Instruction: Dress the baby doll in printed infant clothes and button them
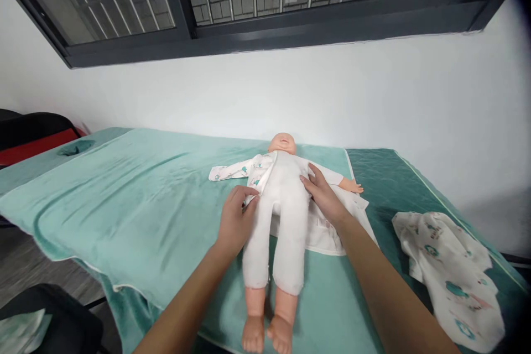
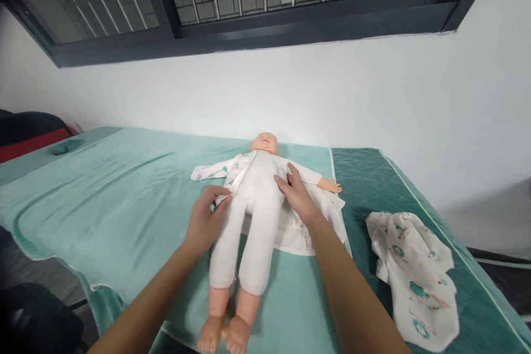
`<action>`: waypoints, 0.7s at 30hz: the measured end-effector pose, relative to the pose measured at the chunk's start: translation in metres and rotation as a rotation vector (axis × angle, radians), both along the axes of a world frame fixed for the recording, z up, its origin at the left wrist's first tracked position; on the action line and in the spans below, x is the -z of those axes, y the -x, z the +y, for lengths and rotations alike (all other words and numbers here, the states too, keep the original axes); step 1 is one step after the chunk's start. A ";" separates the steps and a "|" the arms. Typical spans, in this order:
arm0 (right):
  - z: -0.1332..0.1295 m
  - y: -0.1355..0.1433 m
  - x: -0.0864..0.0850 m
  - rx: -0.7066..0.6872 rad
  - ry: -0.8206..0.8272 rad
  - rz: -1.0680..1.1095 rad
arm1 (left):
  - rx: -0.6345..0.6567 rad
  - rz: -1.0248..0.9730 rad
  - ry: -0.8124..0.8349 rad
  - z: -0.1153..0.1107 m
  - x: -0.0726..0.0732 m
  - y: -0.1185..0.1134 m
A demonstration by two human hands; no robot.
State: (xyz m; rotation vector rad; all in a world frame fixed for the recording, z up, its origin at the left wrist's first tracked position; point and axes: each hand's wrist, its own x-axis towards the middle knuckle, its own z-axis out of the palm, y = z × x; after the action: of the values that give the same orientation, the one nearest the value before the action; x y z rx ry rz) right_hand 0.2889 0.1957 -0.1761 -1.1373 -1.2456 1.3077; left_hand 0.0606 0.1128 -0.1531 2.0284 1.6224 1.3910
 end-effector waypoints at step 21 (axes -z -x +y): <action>0.003 0.000 0.005 -0.019 -0.117 -0.095 | 0.331 0.242 0.183 0.086 -0.061 -0.065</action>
State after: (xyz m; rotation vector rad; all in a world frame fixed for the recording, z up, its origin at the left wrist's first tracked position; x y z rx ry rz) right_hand 0.2888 0.1987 -0.1809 -1.1169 -1.3874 1.1907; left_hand 0.1260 0.1984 -0.0922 2.2903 1.3540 0.8824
